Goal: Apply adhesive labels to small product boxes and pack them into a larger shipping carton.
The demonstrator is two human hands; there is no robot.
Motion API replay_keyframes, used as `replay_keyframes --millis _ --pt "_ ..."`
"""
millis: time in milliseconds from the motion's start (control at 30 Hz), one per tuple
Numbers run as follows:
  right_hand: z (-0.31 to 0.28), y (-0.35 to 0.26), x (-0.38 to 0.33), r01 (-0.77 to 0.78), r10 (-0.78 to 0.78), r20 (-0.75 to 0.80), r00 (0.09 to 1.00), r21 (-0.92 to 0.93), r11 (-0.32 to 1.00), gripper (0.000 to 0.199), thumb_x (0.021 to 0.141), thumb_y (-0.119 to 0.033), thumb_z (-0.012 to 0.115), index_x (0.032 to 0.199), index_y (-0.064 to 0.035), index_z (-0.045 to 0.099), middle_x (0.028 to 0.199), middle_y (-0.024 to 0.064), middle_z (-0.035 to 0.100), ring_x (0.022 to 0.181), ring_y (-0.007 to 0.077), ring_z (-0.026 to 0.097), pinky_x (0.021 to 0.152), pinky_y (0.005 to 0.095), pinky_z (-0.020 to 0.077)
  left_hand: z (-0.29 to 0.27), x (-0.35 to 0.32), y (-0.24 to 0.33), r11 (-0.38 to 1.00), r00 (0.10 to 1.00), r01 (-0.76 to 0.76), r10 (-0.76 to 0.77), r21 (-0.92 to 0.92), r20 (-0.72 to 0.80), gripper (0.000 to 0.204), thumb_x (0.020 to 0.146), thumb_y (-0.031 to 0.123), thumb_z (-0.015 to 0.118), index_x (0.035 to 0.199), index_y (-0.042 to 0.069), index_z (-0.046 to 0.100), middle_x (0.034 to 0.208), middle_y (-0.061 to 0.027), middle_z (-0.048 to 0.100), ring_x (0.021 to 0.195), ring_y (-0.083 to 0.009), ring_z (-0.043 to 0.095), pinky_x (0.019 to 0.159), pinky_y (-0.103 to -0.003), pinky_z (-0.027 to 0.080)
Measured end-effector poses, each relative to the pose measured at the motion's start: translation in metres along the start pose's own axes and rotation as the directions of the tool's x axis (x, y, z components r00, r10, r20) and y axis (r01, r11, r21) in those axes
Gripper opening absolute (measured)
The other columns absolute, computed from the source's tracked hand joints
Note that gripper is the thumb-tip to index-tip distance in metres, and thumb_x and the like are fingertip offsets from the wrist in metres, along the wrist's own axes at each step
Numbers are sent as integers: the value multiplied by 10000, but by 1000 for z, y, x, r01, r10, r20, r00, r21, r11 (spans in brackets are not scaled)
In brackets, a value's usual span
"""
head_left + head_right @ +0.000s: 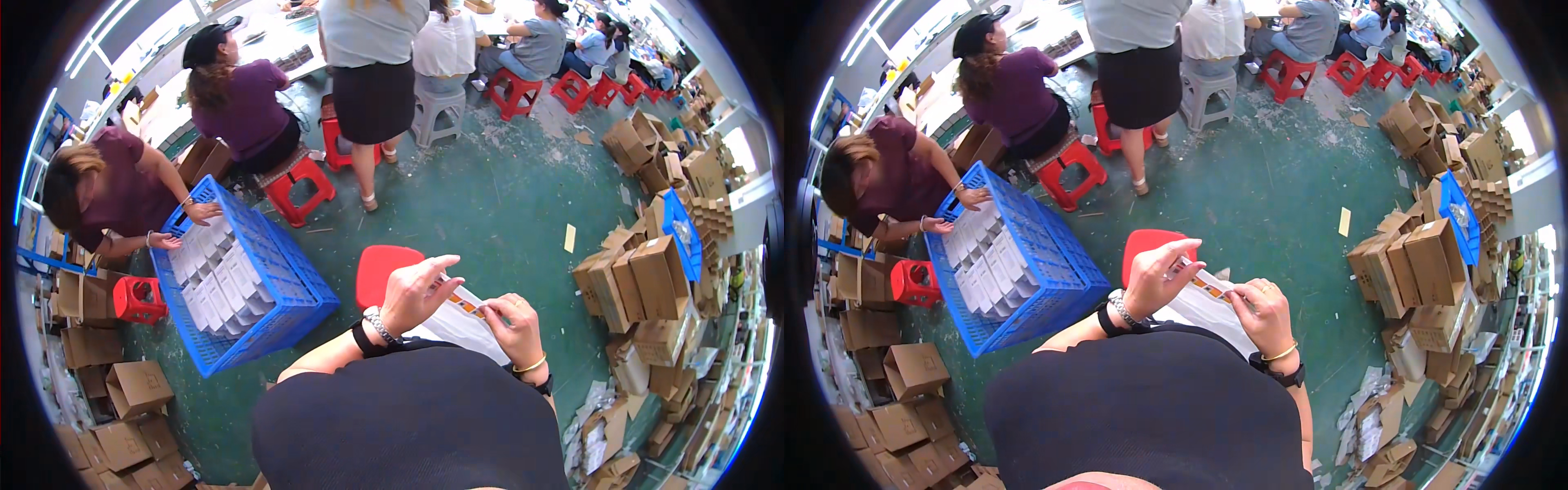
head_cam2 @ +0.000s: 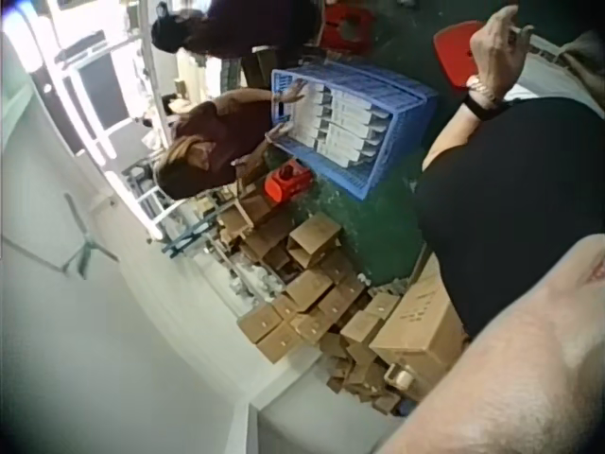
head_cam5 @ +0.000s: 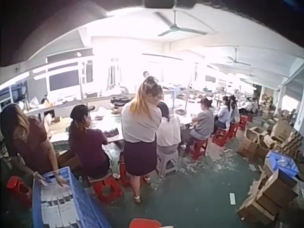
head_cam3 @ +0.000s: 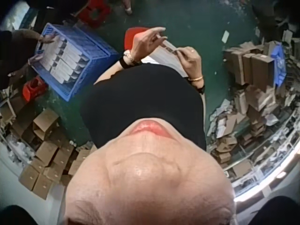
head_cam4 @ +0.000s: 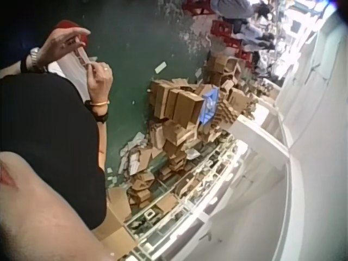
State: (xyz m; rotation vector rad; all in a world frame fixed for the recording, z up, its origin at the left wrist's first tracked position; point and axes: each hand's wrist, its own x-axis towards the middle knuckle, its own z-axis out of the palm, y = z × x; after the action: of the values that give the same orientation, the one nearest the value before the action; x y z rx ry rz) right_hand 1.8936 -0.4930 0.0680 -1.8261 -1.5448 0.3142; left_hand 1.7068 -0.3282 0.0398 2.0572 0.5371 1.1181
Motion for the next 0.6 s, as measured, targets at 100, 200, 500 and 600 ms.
replay_keyframes --millis 100,200,500,600 --pt "-14 35 40 11 -11 3 1000 -10 1000 81 903 -101 834 934 -48 782 859 88 730 824 297 691 762 417 535 31 37 -25 999 1000 -16 16 -42 3 408 906 59 879 1289 37 739 890 -89 744 706 -181 733 637 -311 578" --pt "-22 77 90 66 -65 30 997 -11 998 81 903 -80 842 955 -43 792 866 89 734 789 281 685 740 400 536 58 76 -55 998 999 19 -23 -68 -49 397 909 19 865 1286 40 741 879 -92 727 725 -192 717 665 -297 576" --pt "-43 167 286 257 -277 163 947 131 957 219 964 -192 831 1118 -51 765 1035 107 748 872 316 722 832 407 583 77 186 -143 969 930 239 -245 -53 -276 310 977 -48 748 1276 31 736 959 -121 695 791 -227 692 734 -315 564" --pt "-28 163 353 155 -226 273 935 260 953 217 985 -130 810 1163 -19 755 1089 115 766 985 264 742 882 372 590 61 207 -155 950 882 307 -264 52 -391 301 996 -71 697 1282 20 729 983 -122 688 811 -227 687 735 -323 556"
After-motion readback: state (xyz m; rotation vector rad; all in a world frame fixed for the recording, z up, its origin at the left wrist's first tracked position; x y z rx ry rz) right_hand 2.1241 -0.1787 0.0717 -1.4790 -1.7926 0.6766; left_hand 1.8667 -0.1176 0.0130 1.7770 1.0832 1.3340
